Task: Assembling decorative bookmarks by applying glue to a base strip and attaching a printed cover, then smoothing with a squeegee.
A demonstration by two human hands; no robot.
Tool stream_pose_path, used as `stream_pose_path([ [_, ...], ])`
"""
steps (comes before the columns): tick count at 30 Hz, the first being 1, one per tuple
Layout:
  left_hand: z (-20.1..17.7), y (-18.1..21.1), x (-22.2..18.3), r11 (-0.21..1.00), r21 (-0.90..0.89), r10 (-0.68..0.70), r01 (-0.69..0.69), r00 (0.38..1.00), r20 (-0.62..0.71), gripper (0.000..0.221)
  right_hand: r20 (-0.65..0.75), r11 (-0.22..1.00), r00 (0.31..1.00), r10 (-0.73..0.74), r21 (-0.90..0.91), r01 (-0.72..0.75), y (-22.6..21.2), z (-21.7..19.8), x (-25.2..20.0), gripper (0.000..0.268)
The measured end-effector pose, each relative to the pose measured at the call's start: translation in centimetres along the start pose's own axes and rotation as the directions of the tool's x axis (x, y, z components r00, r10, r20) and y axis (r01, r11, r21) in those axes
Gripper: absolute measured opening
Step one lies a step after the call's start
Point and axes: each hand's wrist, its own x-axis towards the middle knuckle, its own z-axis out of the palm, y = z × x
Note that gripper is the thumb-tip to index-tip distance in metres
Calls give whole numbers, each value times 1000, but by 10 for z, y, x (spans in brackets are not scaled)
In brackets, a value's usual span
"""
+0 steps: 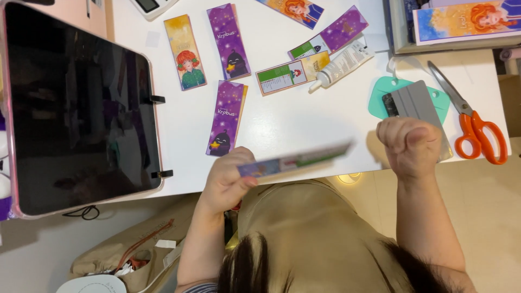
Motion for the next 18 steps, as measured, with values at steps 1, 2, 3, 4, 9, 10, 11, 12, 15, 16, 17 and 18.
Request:
stream_pose_path([
  [1, 0, 4, 2, 1000, 2, 0, 0, 1000, -7, 50, 7, 1000, 1000, 1, 1, -1, -3, 3, 1, 65],
  [2, -1, 8, 4, 995, 61, 75, -79, 995, 61, 48, 150, 999, 989, 7, -33, -2, -6, 6, 4, 66],
  [3, -3, 13, 6, 981, 116, 143, -159, 981, 135, 47, 290, 998, 957, 20, -68, 0, -8, 10, 7, 90],
  [4, -3, 14, 4, 980, 122, 140, -155, 982, 127, 47, 299, 998, 954, 19, -63, -1, -21, 19, 10, 90],
  [9, -11, 18, -8, 934, 323, 104, -151, 982, 159, 46, 529, 949, 844, 84, -300, 94, -46, 50, 14, 14],
  [10, -14, 18, -12, 934, 328, 101, -146, 983, 151, 46, 537, 951, 839, 84, -296, 94, -47, 53, 13, 14],
  [11, -16, 19, -15, 912, 390, 78, -127, 987, 137, 49, 539, 958, 839, 77, -273, 87, -47, 56, 12, 15],
  [12, -19, 19, -17, 886, 450, 58, -109, 990, 125, 51, 538, 965, 840, 69, -250, 81, -47, 59, 11, 18],
  [15, -33, 21, -27, 779, 625, 27, -55, 998, 54, 53, 575, 962, 817, 42, -246, 123, -30, 49, 0, 28],
  [16, -38, 17, -32, 778, 626, 29, -56, 998, 53, 53, 577, 961, 816, 41, -246, 126, -29, 52, 0, 28],
  [17, -43, 13, -36, 782, 623, 51, -38, 999, -2, 54, 500, 954, 866, -19, -250, 166, -29, 55, 0, 28],
  [18, -48, 10, -41, 786, 619, 70, -19, 996, -58, 54, 418, 945, 905, -80, -257, 203, -29, 57, 0, 30],
])
